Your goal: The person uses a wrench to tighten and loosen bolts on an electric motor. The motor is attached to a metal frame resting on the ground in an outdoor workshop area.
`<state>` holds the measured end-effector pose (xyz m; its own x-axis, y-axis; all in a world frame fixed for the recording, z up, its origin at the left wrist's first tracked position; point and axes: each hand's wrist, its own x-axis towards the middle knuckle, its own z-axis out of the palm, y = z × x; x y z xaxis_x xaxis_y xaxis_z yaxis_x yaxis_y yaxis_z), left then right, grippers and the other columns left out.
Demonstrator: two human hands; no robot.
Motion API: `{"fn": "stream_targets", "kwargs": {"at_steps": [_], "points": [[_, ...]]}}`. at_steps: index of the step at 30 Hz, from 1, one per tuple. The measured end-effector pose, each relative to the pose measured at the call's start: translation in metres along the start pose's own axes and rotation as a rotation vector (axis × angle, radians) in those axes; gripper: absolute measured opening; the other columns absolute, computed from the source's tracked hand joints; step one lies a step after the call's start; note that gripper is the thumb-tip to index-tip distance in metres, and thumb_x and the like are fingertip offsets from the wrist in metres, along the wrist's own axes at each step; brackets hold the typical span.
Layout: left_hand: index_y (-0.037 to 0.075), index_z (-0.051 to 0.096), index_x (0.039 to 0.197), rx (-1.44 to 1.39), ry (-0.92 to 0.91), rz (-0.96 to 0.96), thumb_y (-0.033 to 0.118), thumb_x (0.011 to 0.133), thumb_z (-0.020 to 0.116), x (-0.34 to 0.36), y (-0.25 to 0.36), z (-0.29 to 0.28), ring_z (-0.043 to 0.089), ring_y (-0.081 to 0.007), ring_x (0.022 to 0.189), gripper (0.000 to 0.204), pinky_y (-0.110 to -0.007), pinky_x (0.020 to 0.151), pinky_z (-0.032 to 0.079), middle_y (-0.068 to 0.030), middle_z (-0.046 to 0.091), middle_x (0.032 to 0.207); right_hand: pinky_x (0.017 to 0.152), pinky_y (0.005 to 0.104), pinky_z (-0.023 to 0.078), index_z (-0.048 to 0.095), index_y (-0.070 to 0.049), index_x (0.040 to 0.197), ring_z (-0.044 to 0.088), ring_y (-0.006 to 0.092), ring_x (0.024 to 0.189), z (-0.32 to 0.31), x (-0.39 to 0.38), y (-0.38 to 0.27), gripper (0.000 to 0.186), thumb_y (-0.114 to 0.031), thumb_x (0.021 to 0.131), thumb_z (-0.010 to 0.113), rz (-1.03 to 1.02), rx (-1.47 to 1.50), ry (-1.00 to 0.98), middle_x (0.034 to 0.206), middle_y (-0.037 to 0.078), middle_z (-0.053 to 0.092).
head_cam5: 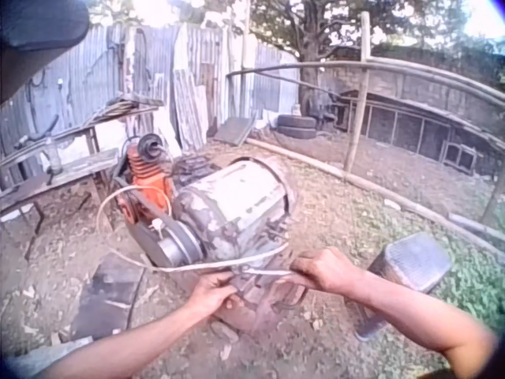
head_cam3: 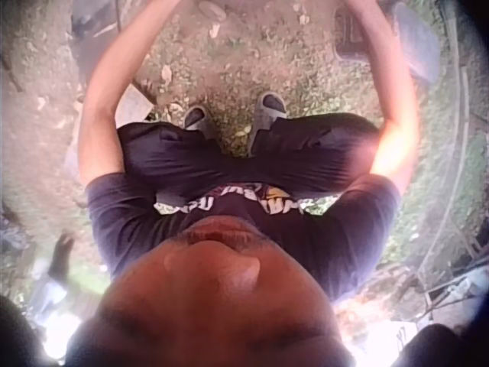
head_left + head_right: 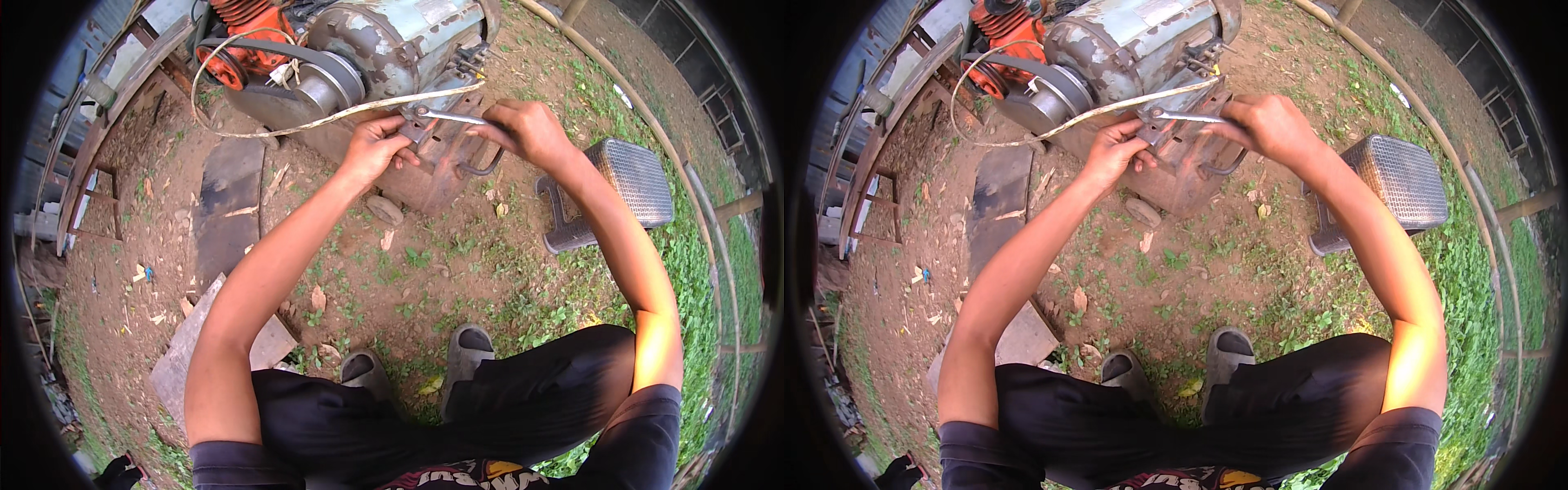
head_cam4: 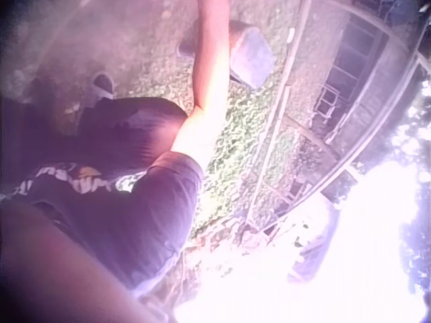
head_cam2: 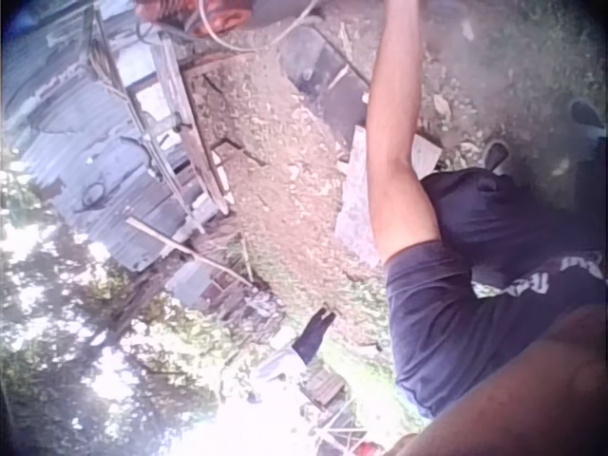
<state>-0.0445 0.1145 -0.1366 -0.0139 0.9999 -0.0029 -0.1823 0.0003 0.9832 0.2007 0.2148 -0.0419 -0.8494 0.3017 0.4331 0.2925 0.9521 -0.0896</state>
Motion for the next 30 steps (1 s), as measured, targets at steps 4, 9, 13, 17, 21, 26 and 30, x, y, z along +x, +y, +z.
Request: {"fn": "stream_targets", "kwargs": {"at_steps": [4,9,13,17,21,26,30], "points": [[-0.006,0.049,0.127,-0.043,-0.01,-0.07,0.004,0.089,0.052,-0.002,0.011,0.006,0.067,-0.014,0.069,0.04,-0.02,0.051,0.046,-0.0102,0.067,0.097,0.048,0.0398,0.042,0.057,0.003,0.068,0.053,0.0309,0.049,0.015,0.013,0.043,0.029,-0.016,0.09,0.06,-0.027,0.046,0.176,0.059,0.015,0.053],[-0.007,0.033,0.136,-0.228,0.047,-0.17,0.014,0.088,0.046,-0.007,0.013,0.006,0.067,-0.021,0.076,0.054,-0.026,0.055,0.047,-0.0143,0.063,0.099,0.051,0.0429,0.043,0.058,0.001,0.063,0.055,0.0384,0.052,0.04,0.027,0.072,0.035,-0.017,0.092,0.049,0.257,0.207,0.36,0.057,0.021,0.054],[-0.006,0.031,0.136,-0.357,0.065,-0.181,0.02,0.085,0.042,-0.017,0.019,0.013,0.066,-0.0241,0.079,0.058,-0.029,0.058,0.046,-0.0147,0.06,0.097,0.055,0.042,0.045,0.059,0.0,0.064,0.057,0.0386,0.055,0.051,0.044,0.071,0.034,-0.016,0.092,0.047,0.353,0.255,0.44,0.058,0.022,0.055],[0.002,0.048,0.122,-0.187,0.041,-0.121,0.034,0.094,0.053,-0.019,0.026,0.026,0.065,-0.0154,0.07,0.043,-0.022,0.053,0.044,-0.0067,0.061,0.101,0.056,0.043,0.045,0.059,0.0,0.064,0.059,0.0396,0.059,0.062,0.052,0.086,0.037,-0.019,0.092,0.045,0.344,0.232,0.527,0.058,0.022,0.054],[0.006,0.057,0.111,-0.058,0.118,-0.145,0.044,0.092,0.058,-0.014,0.025,0.028,0.062,-0.0082,0.067,0.043,-0.02,0.052,0.042,-0.0005,0.062,0.097,0.056,0.0422,0.044,0.059,0.002,0.069,0.057,0.035,0.053,0.063,0.05,0.082,0.04,-0.025,0.095,0.045,0.485,0.235,0.505,0.058,0.021,0.054],[0.007,0.059,0.109,-0.08,0.134,-0.169,0.044,0.091,0.059,-0.018,0.029,0.033,0.061,-0.007,0.066,0.041,-0.02,0.053,0.041,0.0007,0.062,0.095,0.056,0.0394,0.044,0.062,0.003,0.074,0.057,0.0279,0.054,0.051,0.035,0.072,0.036,-0.025,0.093,0.053,0.522,0.364,0.379,0.061,0.017,0.059],[0.008,0.059,0.109,-0.082,0.164,-0.189,0.047,0.09,0.06,-0.018,0.03,0.034,0.061,-0.007,0.064,0.043,-0.02,0.052,0.041,0.001,0.062,0.092,0.059,0.0383,0.045,0.064,0.003,0.081,0.059,0.0282,0.063,0.025,0.02,0.053,0.027,-0.023,0.089,0.062,0.165,0.296,0.138,0.071,0.016,0.062]]}}
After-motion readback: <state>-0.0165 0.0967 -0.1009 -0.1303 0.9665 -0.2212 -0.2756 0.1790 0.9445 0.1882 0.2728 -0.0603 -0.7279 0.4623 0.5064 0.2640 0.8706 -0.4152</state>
